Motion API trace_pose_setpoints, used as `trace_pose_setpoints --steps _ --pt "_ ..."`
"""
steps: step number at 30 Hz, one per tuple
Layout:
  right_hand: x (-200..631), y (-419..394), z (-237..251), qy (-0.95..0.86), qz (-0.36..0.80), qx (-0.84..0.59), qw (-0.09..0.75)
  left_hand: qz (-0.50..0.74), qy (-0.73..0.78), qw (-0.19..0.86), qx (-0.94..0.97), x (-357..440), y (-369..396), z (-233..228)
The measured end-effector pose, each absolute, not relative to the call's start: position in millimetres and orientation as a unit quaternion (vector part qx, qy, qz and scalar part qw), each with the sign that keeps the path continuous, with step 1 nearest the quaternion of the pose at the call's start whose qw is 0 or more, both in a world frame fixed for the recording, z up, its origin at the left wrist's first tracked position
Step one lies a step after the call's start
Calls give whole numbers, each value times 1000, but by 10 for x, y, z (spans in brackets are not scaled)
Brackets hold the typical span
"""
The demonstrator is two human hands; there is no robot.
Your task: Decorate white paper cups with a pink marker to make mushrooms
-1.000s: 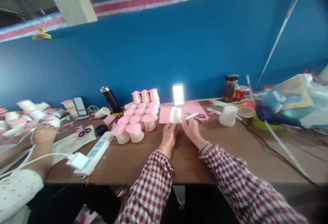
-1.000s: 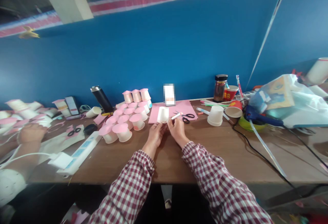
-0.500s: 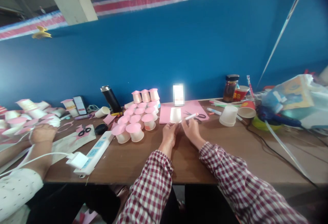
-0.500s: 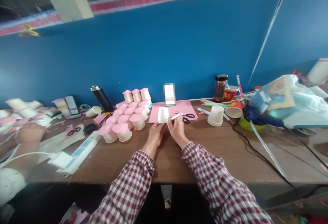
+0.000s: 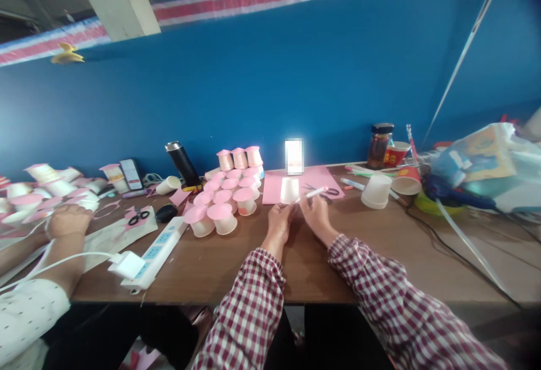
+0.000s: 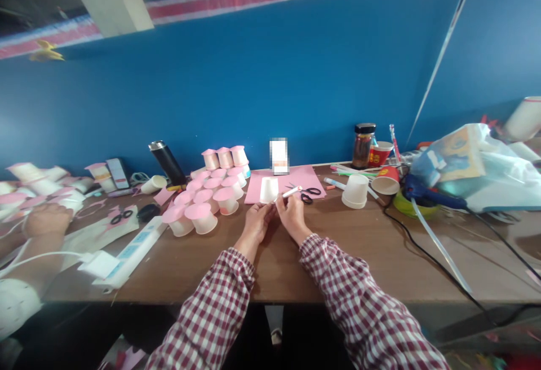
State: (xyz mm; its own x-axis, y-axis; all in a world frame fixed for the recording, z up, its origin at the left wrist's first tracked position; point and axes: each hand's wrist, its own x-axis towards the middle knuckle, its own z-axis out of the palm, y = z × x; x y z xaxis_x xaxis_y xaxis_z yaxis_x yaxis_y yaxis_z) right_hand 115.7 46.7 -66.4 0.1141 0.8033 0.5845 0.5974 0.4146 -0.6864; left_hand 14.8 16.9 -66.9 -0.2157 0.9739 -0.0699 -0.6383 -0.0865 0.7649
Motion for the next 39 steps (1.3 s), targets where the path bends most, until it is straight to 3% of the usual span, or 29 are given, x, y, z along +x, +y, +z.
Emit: trace_pose_setpoints --steps 39 --pt "1169 475 -667 -652 102 -526 536 699 348 582 227 127 187 -701"
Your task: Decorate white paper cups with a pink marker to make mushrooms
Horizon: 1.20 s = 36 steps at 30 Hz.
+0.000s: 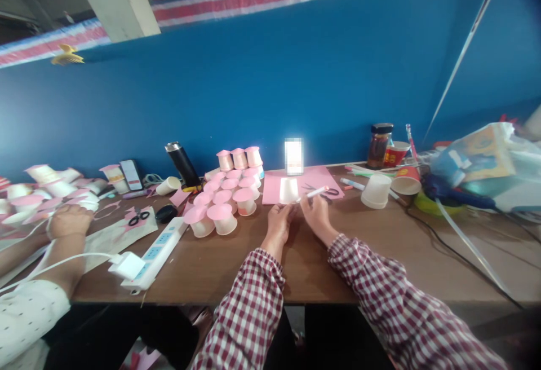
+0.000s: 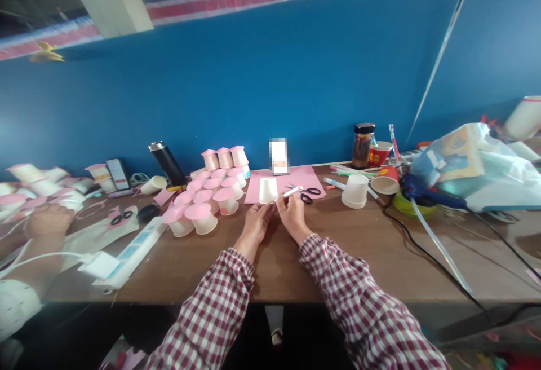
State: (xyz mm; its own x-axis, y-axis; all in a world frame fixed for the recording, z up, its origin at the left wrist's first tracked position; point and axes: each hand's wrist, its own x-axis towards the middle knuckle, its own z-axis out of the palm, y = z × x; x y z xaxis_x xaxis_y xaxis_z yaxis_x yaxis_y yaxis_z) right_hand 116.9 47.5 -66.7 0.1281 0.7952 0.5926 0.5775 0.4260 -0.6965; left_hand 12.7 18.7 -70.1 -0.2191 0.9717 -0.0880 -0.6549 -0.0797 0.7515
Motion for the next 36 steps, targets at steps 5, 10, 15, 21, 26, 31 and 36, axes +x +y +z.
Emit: trace_pose_setpoints --steps 5,10,15,21,26,31,36 --pt "1179 485 -684 -647 102 -526 543 694 356 582 232 127 176 -686" --pt "1185 478 -689 -643 103 -527 546 693 355 583 233 125 175 -688" --pt "1183 472 -690 -642 105 -527 547 692 357 583 232 126 176 -688" --pt "1181 483 -680 -644 110 -528 542 696 349 584 229 111 186 -707" --pt "1187 497 -665 -647 124 -531 534 704 333 585 225 100 199 -730" --pt "1176 473 -643 -634 139 -525 550 706 330 589 214 89 212 -747" --pt "1185 420 -628 -625 156 -496 583 710 321 598 188 53 227 -746"
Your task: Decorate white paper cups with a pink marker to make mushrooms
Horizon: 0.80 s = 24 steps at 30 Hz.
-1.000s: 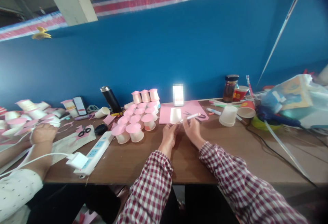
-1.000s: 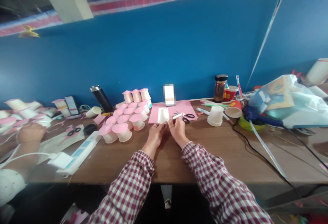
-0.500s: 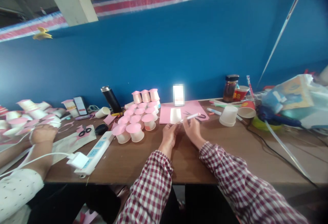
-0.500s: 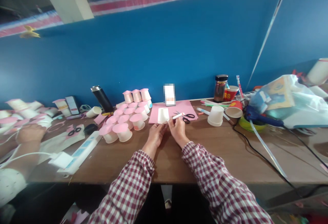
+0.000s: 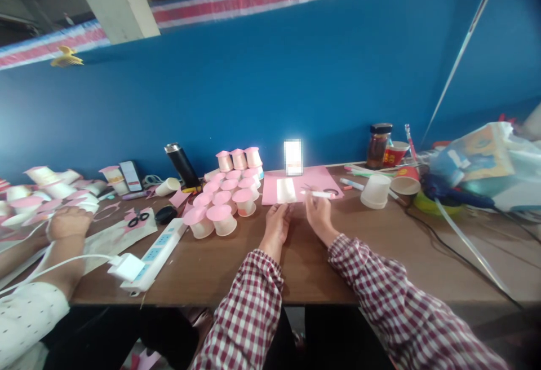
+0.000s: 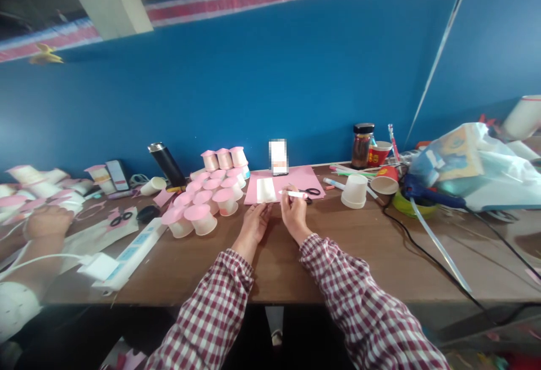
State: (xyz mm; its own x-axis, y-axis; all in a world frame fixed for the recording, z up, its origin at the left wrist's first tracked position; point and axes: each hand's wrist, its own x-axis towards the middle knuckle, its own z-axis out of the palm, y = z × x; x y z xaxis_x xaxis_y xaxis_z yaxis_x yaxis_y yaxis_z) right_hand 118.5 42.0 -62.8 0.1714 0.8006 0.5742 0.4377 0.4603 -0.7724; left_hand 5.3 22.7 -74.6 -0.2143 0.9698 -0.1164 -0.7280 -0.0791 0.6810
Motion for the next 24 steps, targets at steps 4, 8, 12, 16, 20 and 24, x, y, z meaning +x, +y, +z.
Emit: trace_pose_setpoints --steps 4,8,12,16,20,24 --pt "1208 458 -690 -616 180 -457 615 712 306 609 168 27 230 -741" --pt "1200 546 -773 -615 225 -427 623 710 289 624 153 25 219 -716" --pt "1161 581 -792 -628 232 -411 619 701 277 642 142 32 199 -677" --pt "1143 563 -768 -636 247 -396 614 697 271 650 133 38 186 -658" --pt "1146 551 -758 -632 258 -393 615 695 269 654 132 44 176 -650" --pt "1134 558 -768 -632 263 -391 615 692 267 655 145 47 169 -648"
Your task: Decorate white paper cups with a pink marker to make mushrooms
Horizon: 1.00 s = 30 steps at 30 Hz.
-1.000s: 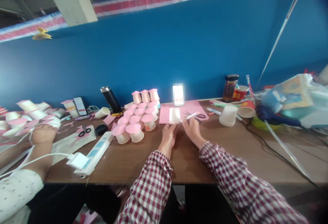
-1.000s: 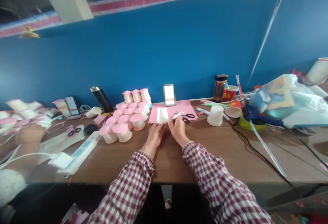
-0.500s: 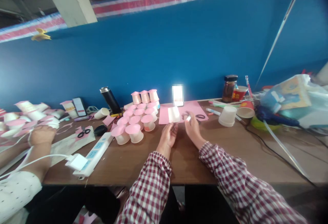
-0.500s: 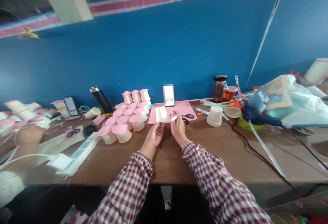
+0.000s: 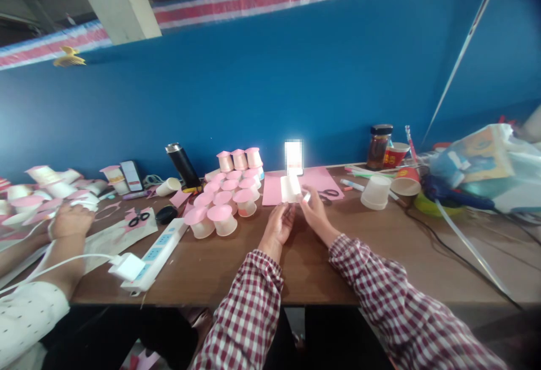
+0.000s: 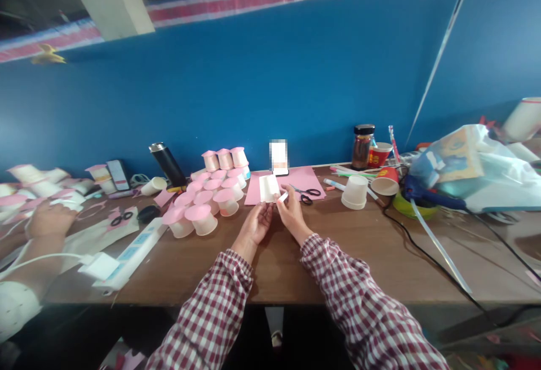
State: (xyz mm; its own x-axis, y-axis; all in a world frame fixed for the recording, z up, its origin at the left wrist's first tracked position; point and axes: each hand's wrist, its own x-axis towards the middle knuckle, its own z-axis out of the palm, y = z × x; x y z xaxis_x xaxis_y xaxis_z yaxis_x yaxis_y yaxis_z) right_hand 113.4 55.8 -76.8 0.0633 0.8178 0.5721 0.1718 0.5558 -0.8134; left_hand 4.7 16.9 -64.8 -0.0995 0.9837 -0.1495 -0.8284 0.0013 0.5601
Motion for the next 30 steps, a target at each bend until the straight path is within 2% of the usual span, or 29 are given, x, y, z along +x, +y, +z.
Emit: trace_pose_setpoints --steps 19,30 --pt "1133 538 -791 -632 234 -423 606 662 276 660 224 80 157 -684" --pt "1163 481 -689 -639 197 -446 595 716 287 605 195 44 206 -712"
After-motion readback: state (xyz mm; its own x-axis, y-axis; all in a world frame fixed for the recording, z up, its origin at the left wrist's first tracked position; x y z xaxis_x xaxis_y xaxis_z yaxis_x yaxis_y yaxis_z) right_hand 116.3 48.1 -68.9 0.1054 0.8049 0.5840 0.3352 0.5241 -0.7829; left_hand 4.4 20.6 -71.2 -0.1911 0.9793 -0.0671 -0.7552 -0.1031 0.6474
